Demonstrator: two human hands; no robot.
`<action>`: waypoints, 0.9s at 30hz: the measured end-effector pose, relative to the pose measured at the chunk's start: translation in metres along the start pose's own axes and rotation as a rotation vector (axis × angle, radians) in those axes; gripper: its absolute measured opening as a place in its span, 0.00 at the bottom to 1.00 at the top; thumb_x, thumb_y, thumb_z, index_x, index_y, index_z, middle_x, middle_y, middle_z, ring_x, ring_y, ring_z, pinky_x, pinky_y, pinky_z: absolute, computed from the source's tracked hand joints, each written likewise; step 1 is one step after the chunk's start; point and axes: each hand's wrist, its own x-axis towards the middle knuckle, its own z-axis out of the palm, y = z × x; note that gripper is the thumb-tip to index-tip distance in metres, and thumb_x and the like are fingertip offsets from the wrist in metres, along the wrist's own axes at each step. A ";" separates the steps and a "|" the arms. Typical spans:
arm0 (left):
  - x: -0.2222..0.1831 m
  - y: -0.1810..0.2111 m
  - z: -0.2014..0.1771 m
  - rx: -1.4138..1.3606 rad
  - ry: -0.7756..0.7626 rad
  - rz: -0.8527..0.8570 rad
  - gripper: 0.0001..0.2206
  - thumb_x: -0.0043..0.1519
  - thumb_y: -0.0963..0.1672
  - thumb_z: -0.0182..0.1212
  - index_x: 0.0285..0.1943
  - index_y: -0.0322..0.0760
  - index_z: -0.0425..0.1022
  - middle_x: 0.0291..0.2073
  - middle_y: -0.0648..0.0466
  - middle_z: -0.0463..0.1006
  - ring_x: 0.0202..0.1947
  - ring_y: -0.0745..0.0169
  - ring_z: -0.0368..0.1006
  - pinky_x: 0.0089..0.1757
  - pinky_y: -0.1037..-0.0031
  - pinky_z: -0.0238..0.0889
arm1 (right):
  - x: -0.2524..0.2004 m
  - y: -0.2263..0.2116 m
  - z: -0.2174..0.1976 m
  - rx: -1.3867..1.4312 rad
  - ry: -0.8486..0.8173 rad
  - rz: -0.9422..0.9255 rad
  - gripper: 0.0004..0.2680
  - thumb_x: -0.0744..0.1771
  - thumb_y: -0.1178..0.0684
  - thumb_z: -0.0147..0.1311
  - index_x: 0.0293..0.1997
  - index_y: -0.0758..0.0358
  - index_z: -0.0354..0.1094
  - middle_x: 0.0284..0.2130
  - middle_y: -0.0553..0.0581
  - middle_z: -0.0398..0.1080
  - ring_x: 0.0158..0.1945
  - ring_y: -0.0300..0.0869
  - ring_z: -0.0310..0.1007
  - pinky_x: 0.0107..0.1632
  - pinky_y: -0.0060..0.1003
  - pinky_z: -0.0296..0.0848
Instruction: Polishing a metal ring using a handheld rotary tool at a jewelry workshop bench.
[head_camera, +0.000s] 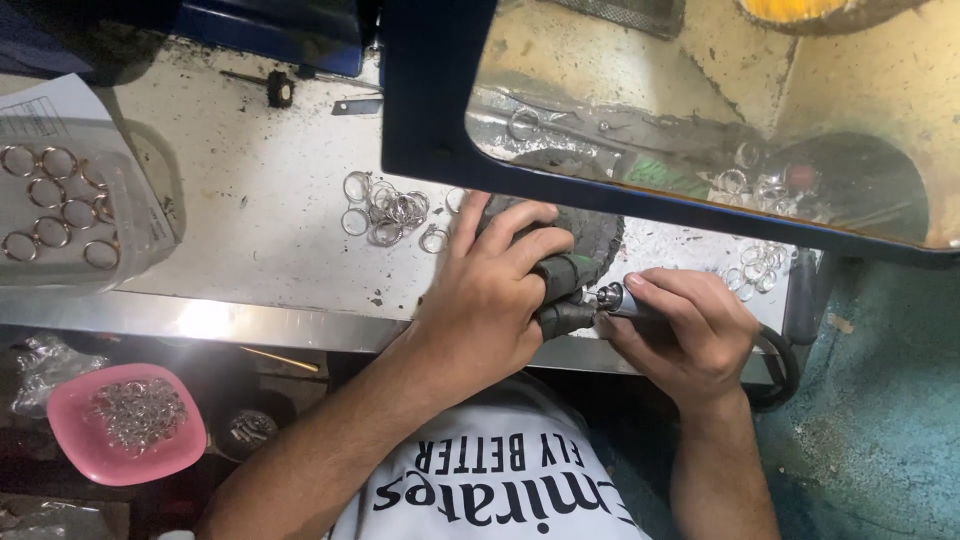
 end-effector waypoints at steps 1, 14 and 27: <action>0.000 -0.001 0.000 0.002 0.006 -0.003 0.03 0.42 0.34 0.66 0.22 0.30 0.80 0.52 0.48 0.78 0.63 0.43 0.65 0.64 0.32 0.44 | 0.002 0.000 0.000 0.002 -0.002 -0.007 0.14 0.65 0.51 0.69 0.50 0.67 0.71 0.42 0.66 0.76 0.42 0.55 0.78 0.46 0.48 0.75; 0.000 -0.003 -0.002 -0.067 -0.006 0.006 0.04 0.40 0.34 0.65 0.22 0.28 0.79 0.52 0.48 0.75 0.64 0.42 0.63 0.65 0.31 0.41 | 0.007 0.000 -0.002 0.002 -0.040 -0.021 0.14 0.66 0.51 0.67 0.50 0.68 0.70 0.42 0.67 0.76 0.42 0.56 0.78 0.47 0.49 0.75; -0.004 -0.004 0.005 0.055 0.028 0.016 0.03 0.42 0.36 0.67 0.22 0.34 0.80 0.52 0.50 0.76 0.64 0.48 0.64 0.68 0.37 0.41 | 0.003 0.004 -0.022 0.112 -0.055 0.034 0.11 0.63 0.58 0.67 0.43 0.71 0.69 0.42 0.71 0.77 0.43 0.56 0.81 0.47 0.44 0.78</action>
